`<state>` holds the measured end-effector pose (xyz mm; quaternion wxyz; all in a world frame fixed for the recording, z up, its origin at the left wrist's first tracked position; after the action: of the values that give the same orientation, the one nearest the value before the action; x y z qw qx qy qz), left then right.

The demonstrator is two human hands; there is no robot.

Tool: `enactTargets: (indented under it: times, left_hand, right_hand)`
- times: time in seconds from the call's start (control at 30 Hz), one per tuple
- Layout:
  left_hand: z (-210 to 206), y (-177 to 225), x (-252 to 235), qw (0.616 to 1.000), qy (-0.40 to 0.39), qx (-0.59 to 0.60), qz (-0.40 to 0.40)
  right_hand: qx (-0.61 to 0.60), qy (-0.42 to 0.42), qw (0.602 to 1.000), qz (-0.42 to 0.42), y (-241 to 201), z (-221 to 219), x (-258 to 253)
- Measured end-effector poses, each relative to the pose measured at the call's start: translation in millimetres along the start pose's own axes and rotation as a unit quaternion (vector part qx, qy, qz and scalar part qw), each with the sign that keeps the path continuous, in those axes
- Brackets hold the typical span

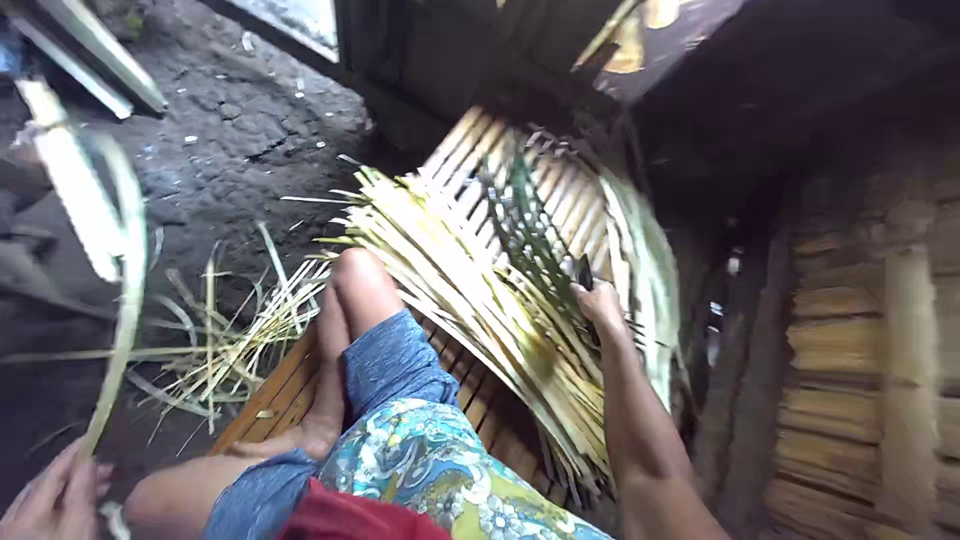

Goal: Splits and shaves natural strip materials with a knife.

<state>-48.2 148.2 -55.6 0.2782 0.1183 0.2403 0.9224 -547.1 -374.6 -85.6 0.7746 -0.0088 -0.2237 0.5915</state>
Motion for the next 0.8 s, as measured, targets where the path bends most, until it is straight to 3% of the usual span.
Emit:
enactTargets:
  times: [0.03, 0.13, 0.3, 0.37, 0.47, 0.53, 0.63, 0.8]
  left_hand:
    - [1.2, -19.4, -9.1, 0.999, -0.005, -0.049, -0.002]
    - [-4.1, -75.5, -23.9, 0.979, -0.051, -0.157, 0.119]
    - [-37.2, -134.9, 34.0, 0.956, -0.039, -0.099, 0.275]
    - [-52.8, -148.8, 75.5, 0.94, -0.021, -0.061, 0.335]
    - [-72.3, -169.4, 143.4, 0.896, 0.016, -0.001, 0.444]
    - [-83.7, -187.0, 182.5, 0.86, 0.024, 0.04, 0.509]
    - [-94.3, -208.1, 210.2, 0.83, 0.041, 0.082, 0.55]
    - [-104.6, -236.7, 173.0, 0.841, 0.094, 0.104, 0.522]
  right_hand:
    - [-0.001, -0.033, 0.999, 0.032, -18.4, -21.0, 10.1]
    - [0.002, -0.117, 0.984, 0.134, -78.6, -77.5, 45.8]
    - [-0.063, -0.292, 0.919, 0.258, -163.7, -147.7, 131.7]
    - [-0.112, -0.392, 0.872, 0.272, -182.1, -173.5, 159.4]
    - [-0.204, -0.517, 0.809, 0.192, -196.8, -208.5, 182.1]
    - [-0.223, -0.523, 0.808, 0.153, -205.8, -212.0, 182.6]
    - [-0.209, -0.506, 0.821, 0.162, -206.9, -216.5, 170.9]
    - [-0.201, -0.458, 0.853, 0.153, -206.2, -222.5, 165.3]
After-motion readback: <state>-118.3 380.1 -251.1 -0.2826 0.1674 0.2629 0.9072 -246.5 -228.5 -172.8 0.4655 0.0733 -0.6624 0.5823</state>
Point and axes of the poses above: each hand's wrist, its own x-axis away from the middle knuckle, its own z-axis out of the back of the hand, y = z × x, the point moved 3 cm from there along -x, towards the middle knuckle, and after that the axes turned 5 degrees about -x, right-handed, at the moved point
